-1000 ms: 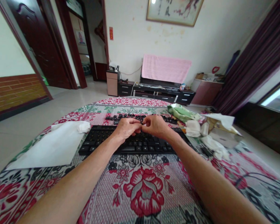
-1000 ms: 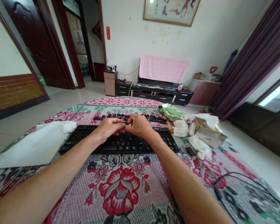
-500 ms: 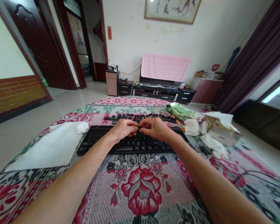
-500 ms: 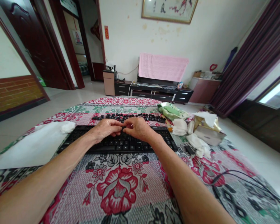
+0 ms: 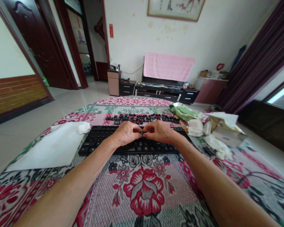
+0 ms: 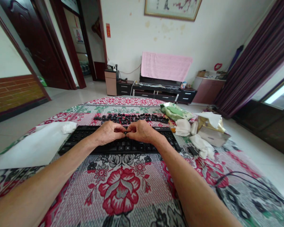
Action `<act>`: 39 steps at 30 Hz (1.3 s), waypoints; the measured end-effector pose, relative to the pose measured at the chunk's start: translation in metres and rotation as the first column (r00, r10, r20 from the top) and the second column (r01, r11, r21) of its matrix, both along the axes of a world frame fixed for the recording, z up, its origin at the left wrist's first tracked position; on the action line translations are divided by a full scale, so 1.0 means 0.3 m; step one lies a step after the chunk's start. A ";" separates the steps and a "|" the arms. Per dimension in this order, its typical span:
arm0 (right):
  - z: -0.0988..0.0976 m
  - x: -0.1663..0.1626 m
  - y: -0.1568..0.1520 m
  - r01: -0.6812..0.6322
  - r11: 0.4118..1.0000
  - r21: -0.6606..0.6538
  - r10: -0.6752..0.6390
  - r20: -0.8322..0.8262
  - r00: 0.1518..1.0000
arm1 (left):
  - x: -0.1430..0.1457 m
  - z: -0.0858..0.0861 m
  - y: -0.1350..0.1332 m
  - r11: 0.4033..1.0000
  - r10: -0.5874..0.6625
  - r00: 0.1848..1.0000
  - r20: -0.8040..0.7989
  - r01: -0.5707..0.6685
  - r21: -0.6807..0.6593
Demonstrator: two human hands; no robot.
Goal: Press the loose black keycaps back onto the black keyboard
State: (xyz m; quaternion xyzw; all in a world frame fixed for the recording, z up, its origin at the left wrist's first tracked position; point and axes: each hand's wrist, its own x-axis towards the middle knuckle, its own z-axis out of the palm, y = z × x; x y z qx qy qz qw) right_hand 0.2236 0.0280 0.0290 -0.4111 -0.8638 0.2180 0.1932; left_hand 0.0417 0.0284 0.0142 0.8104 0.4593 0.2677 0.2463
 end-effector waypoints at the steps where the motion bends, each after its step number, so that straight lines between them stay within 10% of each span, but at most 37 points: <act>1: -0.001 0.001 0.002 -0.007 1.000 0.007 0.007 0.006 1.000 | 0.000 0.002 -0.003 1.000 -0.004 0.999 -0.033 0.005 0.024; 35: 0.017 -0.006 -0.006 -0.059 0.997 -0.049 0.068 0.210 0.975 | 0.032 -0.004 0.008 0.953 0.085 0.995 -0.056 -0.097 -0.286; 39: 0.004 0.001 0.049 0.143 0.985 0.094 -0.157 0.161 0.974 | 0.024 -0.001 0.002 0.933 0.079 0.997 -0.003 -0.075 -0.352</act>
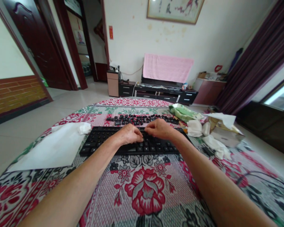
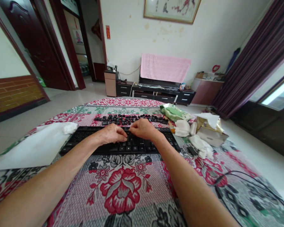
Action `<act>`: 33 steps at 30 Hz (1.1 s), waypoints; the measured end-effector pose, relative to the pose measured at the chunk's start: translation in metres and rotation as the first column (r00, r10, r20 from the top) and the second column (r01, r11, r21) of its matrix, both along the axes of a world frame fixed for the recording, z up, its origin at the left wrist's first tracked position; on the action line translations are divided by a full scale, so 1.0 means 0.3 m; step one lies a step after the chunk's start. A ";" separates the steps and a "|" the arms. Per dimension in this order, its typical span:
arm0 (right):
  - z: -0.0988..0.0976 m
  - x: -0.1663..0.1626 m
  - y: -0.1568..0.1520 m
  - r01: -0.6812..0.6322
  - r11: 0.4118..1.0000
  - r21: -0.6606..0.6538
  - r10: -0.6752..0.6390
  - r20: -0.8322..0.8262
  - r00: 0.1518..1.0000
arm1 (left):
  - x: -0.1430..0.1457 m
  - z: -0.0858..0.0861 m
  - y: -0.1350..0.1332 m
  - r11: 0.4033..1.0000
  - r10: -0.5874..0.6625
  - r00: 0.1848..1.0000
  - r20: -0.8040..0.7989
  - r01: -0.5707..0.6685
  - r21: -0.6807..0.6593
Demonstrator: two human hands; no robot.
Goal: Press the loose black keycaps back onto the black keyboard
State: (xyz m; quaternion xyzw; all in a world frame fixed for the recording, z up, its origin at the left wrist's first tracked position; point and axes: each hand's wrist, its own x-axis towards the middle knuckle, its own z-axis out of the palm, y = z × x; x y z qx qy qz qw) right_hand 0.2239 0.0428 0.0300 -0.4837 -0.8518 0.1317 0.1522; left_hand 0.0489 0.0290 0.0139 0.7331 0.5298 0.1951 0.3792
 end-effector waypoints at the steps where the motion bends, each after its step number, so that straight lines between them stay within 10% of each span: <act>1: -0.007 -0.003 0.021 0.069 0.993 0.095 -0.069 -0.006 0.998 | -0.001 0.002 -0.002 1.000 0.007 1.000 0.012 -0.007 -0.015; 5: -0.034 -0.031 0.102 0.184 0.951 0.247 -0.203 0.054 0.978 | -0.006 0.016 -0.005 0.998 0.060 0.994 0.096 -0.058 -0.018; 17: -0.028 -0.109 0.169 0.469 0.878 0.093 -0.477 0.229 0.849 | -0.049 0.022 0.042 0.912 0.345 0.897 0.276 -0.390 0.126; 26: -0.023 -0.091 0.194 0.461 0.887 0.031 -0.458 0.177 0.871 | -0.052 -0.003 0.056 0.909 0.313 0.919 0.241 -0.363 0.206; 33: 0.010 -0.053 0.073 0.134 0.943 -0.306 -0.228 -0.295 0.928 | -0.041 -0.009 0.051 0.845 0.122 0.982 0.147 -0.181 0.504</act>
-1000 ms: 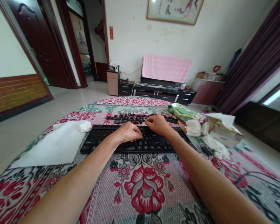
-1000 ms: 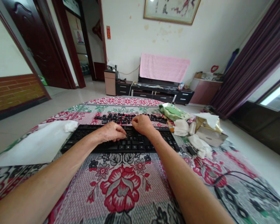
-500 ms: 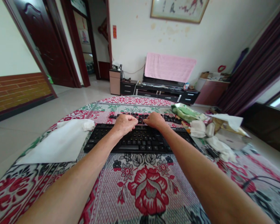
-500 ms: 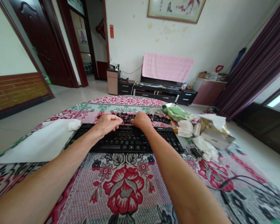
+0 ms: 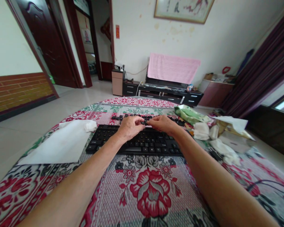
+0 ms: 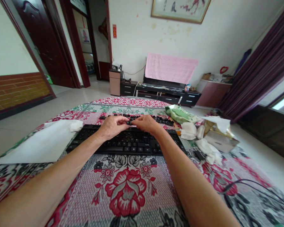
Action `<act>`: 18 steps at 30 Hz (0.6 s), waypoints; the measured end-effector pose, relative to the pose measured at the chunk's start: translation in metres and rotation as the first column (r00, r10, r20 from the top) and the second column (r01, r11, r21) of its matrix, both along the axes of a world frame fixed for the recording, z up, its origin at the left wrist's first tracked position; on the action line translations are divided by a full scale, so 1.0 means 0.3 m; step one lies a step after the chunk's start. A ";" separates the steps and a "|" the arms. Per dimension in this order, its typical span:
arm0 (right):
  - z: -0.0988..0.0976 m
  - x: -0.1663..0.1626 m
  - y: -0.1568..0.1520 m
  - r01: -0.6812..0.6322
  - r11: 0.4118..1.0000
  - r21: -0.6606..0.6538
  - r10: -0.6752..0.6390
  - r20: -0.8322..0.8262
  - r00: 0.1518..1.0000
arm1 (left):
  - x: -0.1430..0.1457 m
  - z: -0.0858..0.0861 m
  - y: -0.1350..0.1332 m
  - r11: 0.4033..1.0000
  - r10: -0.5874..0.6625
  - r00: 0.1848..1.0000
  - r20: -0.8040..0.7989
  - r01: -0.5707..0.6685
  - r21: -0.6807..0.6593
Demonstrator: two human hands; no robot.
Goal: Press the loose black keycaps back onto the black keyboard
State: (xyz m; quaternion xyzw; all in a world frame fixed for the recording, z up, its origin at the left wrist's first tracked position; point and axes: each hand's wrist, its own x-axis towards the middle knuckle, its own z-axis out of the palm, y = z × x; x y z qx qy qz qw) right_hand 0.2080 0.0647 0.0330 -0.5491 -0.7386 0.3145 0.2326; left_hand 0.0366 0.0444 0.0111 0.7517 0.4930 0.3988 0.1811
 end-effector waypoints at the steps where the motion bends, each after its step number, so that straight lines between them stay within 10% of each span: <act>1: 0.003 0.001 -0.017 -0.033 0.999 -0.017 0.033 -0.045 0.998 | 0.002 0.001 -0.005 1.000 -0.026 1.000 -0.012 0.026 0.016; 9: 0.003 0.026 -0.077 -0.163 0.986 -0.027 0.159 -0.106 0.982 | 0.002 0.000 -0.021 0.976 -0.099 0.975 -0.198 0.134 0.173; 18: -0.026 0.027 -0.077 -0.193 0.931 0.308 0.201 0.005 0.980 | -0.008 -0.007 -0.014 0.973 -0.136 0.963 -0.232 0.173 0.150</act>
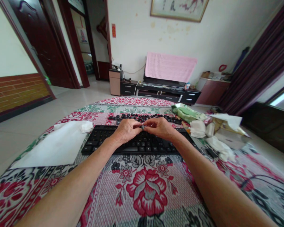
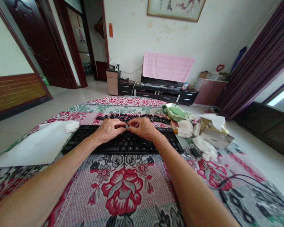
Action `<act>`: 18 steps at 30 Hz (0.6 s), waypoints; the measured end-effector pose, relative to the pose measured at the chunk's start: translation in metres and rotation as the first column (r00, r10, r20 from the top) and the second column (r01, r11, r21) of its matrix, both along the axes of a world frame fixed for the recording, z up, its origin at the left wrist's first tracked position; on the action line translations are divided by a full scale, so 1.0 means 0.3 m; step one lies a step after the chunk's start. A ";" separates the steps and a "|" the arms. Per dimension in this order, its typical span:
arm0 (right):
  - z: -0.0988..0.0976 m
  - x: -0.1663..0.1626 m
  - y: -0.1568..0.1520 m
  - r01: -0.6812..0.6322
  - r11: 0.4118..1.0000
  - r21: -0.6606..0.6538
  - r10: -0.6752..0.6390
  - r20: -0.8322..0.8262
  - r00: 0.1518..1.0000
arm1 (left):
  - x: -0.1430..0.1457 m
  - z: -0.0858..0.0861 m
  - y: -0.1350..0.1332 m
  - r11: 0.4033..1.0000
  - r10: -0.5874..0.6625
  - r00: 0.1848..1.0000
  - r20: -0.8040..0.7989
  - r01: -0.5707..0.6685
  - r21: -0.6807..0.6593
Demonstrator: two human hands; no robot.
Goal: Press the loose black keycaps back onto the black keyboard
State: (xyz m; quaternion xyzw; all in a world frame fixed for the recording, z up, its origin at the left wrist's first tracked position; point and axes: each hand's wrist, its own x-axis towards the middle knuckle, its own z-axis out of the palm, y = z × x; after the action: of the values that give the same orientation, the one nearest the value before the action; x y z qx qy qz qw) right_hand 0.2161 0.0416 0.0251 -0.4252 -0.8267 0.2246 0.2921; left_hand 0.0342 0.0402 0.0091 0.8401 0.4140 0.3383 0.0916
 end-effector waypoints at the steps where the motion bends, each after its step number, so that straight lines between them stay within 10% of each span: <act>1: 0.002 -0.002 -0.002 -0.001 1.000 0.023 0.001 0.008 1.000 | 0.000 0.001 0.000 1.000 -0.005 1.000 0.011 0.005 -0.015; 18: 0.025 -0.024 -0.043 -0.101 0.992 -0.082 0.115 0.188 0.975 | -0.050 0.036 -0.009 0.875 -0.122 0.992 0.016 0.115 -0.470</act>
State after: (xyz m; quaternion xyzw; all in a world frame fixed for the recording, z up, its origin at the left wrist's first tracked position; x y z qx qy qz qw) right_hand 0.2090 0.0285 0.0327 -0.4095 -0.8643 0.2276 0.1829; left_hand 0.0193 0.0375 0.0198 0.8189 0.4320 0.2160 0.3100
